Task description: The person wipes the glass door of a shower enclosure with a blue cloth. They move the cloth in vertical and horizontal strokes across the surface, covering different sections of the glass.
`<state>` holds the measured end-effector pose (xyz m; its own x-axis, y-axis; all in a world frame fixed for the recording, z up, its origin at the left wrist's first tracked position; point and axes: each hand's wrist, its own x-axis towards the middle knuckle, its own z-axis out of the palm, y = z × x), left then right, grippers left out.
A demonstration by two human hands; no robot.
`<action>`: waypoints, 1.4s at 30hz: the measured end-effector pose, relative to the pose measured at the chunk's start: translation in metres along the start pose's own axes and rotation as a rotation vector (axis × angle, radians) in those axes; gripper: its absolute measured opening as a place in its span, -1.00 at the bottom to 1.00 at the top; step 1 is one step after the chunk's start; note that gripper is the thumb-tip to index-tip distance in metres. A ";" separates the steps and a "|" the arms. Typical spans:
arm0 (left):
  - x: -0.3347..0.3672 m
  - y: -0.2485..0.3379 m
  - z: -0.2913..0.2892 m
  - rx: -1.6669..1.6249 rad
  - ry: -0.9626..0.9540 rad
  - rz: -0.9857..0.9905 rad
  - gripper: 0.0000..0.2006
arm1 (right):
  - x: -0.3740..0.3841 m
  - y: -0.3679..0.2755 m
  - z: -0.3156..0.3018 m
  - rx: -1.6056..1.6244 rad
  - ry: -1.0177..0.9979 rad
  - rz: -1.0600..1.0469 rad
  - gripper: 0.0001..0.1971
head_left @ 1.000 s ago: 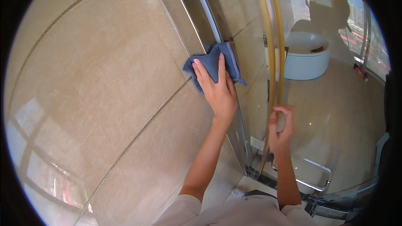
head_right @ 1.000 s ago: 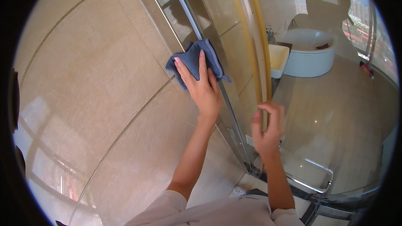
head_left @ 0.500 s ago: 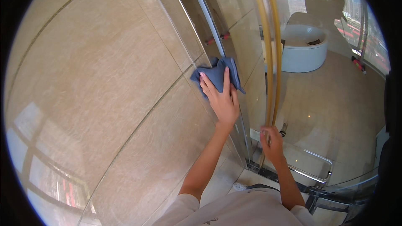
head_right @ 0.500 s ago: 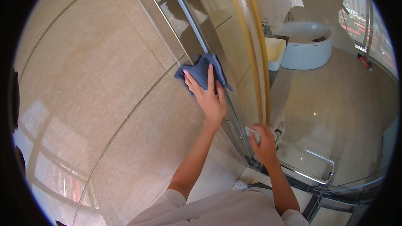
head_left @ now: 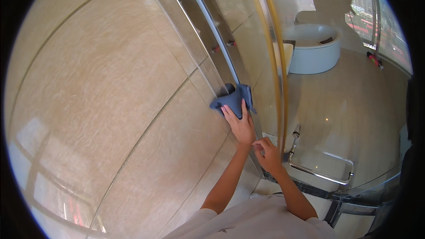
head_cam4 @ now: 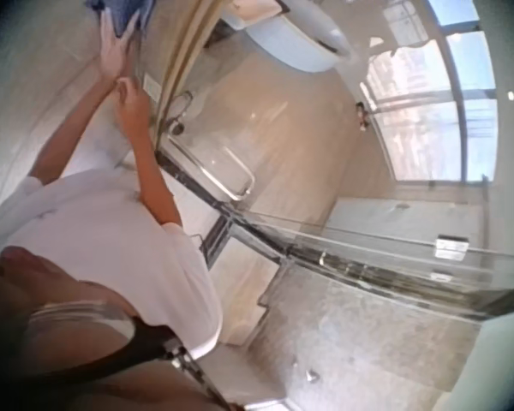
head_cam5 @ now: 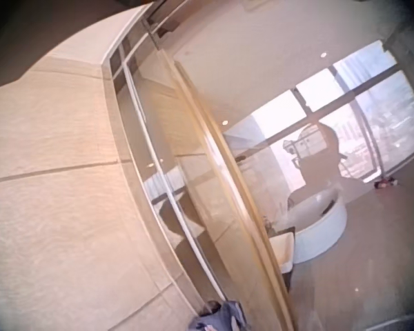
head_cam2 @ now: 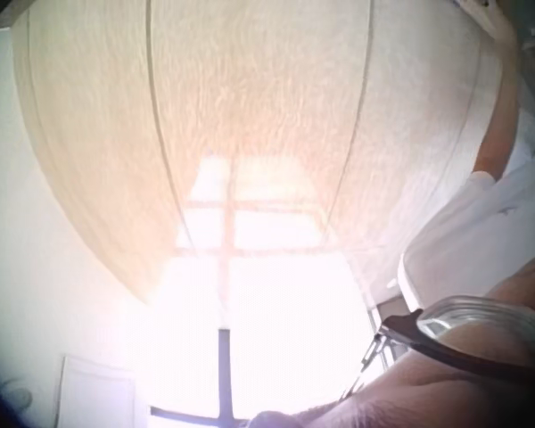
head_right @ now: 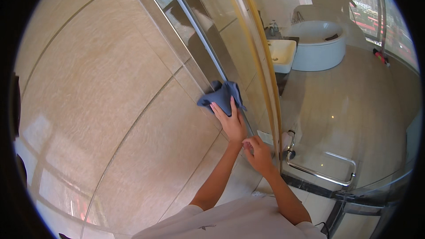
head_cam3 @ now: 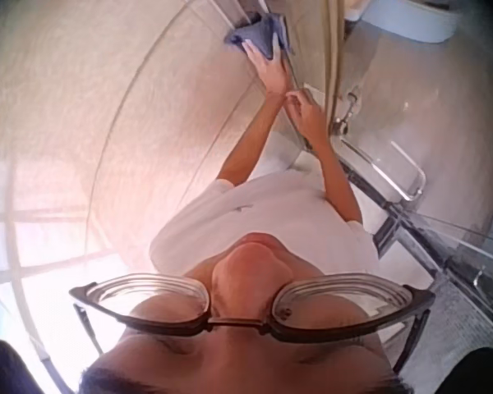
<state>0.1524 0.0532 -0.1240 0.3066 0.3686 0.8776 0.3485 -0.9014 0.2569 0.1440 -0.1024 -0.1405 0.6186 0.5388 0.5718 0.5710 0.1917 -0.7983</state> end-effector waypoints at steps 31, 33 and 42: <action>0.142 0.012 -0.026 -0.069 0.593 0.256 -0.66 | 0.119 0.006 0.051 0.819 -0.165 0.437 -0.67; 0.165 0.015 -0.038 -0.109 0.625 0.295 -0.67 | 0.131 -0.017 0.053 0.830 -0.121 0.379 -0.67; 0.221 0.052 -0.105 -0.343 0.623 0.157 -0.82 | 0.208 -0.117 0.029 0.805 0.125 0.164 -0.63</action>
<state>0.1452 0.0639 0.1263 -0.2668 0.1232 0.9558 0.0130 -0.9912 0.1314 0.1908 0.0110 0.0665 0.7431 0.5249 0.4150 -0.0634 0.6726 -0.7373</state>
